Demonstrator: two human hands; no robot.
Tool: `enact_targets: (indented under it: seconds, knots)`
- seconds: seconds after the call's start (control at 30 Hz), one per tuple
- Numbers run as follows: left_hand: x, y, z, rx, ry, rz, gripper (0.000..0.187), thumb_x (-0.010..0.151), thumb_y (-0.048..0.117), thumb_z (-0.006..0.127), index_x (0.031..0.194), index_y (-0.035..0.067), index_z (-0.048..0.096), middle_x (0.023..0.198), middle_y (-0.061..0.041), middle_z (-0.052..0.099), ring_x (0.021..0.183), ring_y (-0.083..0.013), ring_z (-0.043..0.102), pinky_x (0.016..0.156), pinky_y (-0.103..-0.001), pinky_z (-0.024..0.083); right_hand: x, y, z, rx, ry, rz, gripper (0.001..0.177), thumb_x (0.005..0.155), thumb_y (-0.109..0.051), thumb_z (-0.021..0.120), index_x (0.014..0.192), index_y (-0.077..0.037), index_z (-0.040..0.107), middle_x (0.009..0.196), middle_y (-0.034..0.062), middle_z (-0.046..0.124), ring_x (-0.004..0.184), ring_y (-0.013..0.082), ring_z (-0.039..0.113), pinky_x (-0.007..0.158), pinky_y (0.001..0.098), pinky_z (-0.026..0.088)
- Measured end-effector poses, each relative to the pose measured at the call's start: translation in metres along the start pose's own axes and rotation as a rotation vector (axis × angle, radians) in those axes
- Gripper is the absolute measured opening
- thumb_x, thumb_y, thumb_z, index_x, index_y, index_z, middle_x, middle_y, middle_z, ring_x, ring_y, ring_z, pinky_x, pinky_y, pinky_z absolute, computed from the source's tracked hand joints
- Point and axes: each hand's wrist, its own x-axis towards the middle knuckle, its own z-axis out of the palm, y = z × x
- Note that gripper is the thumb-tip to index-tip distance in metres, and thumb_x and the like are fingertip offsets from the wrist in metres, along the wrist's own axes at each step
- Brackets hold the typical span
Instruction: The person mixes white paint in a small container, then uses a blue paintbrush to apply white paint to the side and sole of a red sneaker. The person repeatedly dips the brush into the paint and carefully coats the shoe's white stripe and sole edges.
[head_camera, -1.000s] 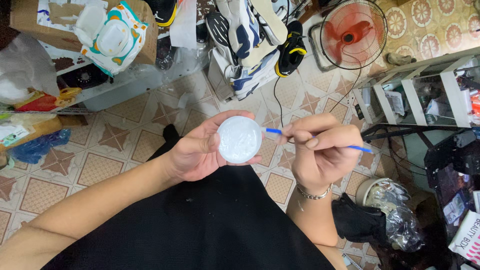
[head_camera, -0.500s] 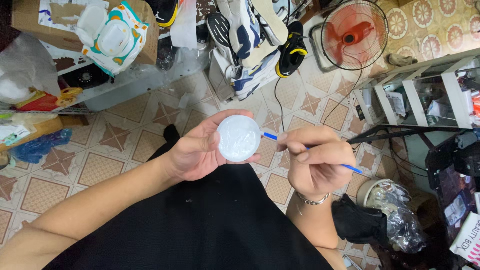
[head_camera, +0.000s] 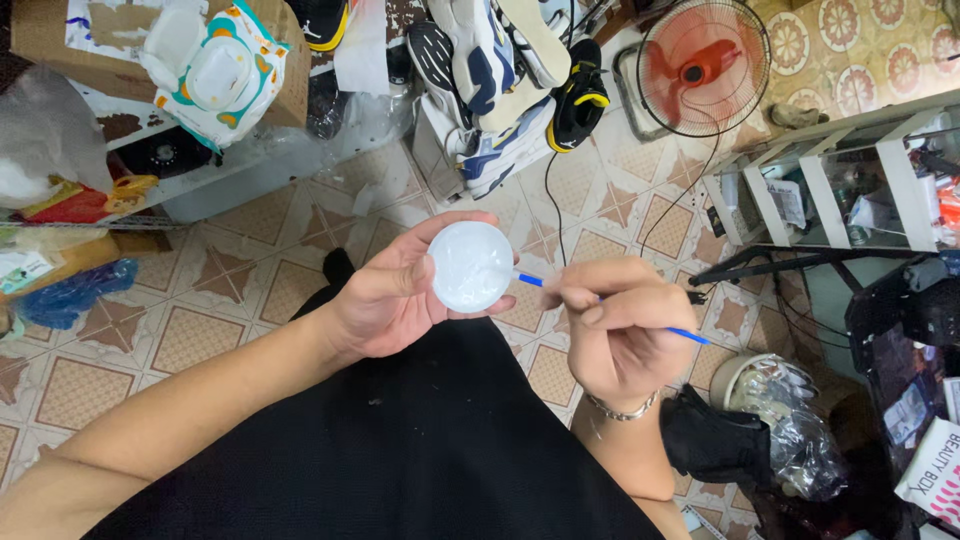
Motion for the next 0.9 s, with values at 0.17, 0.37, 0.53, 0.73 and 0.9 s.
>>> enact_targets:
  seconds: [0.17, 0.37, 0.53, 0.73, 0.9]
  knots:
    - [-0.001, -0.001, -0.001, 0.022, -0.003, 0.027, 0.077, 0.097, 0.033, 0.078, 0.157, 0.003, 0.04, 0.142, -0.015, 0.056, 0.139, -0.0303, 0.054, 0.123, -0.065, 0.041, 0.002, 0.0, 0.001, 0.035, -0.005, 0.001, 0.021, 0.107, 0.008, 0.061, 0.108, -0.005, 0.045, 0.098, 0.0211, 0.066, 0.073, 0.0207, 0.069, 0.068, 0.0271, 0.06]
    - [0.0, 0.002, -0.001, 0.052, -0.017, 0.025, 0.076, 0.097, 0.035, 0.077, 0.156, 0.005, 0.04, 0.146, -0.02, 0.056, 0.142, -0.0322, 0.053, 0.122, -0.062, 0.041, 0.005, -0.011, -0.006, 0.233, 0.045, 0.114, 0.025, 0.108, 0.011, 0.063, 0.108, -0.004, 0.044, 0.097, 0.0204, 0.066, 0.074, 0.0194, 0.071, 0.069, 0.0276, 0.063]
    - [-0.003, 0.003, 0.0, 0.054, -0.031, 0.019, 0.077, 0.097, 0.035, 0.077, 0.157, 0.005, 0.04, 0.147, -0.02, 0.054, 0.143, -0.0325, 0.051, 0.123, -0.062, 0.042, 0.007, -0.008, -0.005, 0.086, -0.016, 0.109, 0.026, 0.106, 0.014, 0.062, 0.111, -0.003, 0.043, 0.098, 0.0218, 0.065, 0.076, 0.0195, 0.07, 0.07, 0.0275, 0.062]
    - [-0.003, 0.003, -0.002, 0.037, -0.046, 0.003, 0.076, 0.097, 0.035, 0.077, 0.157, 0.004, 0.039, 0.146, -0.023, 0.055, 0.141, -0.0354, 0.053, 0.121, -0.061, 0.042, 0.004, -0.004, 0.001, 0.118, -0.055, 0.045, 0.024, 0.103, 0.011, 0.062, 0.109, -0.004, 0.044, 0.1, 0.0215, 0.066, 0.075, 0.0203, 0.072, 0.068, 0.0267, 0.063]
    - [-0.003, 0.001, -0.003, 0.004, -0.02, 0.002, 0.076, 0.098, 0.032, 0.076, 0.158, 0.004, 0.038, 0.145, -0.016, 0.053, 0.14, -0.0322, 0.052, 0.122, -0.063, 0.044, 0.005, -0.003, 0.002, 0.098, -0.014, 0.059, 0.023, 0.106, 0.01, 0.062, 0.11, -0.004, 0.044, 0.098, 0.0207, 0.066, 0.078, 0.0208, 0.072, 0.071, 0.0275, 0.063]
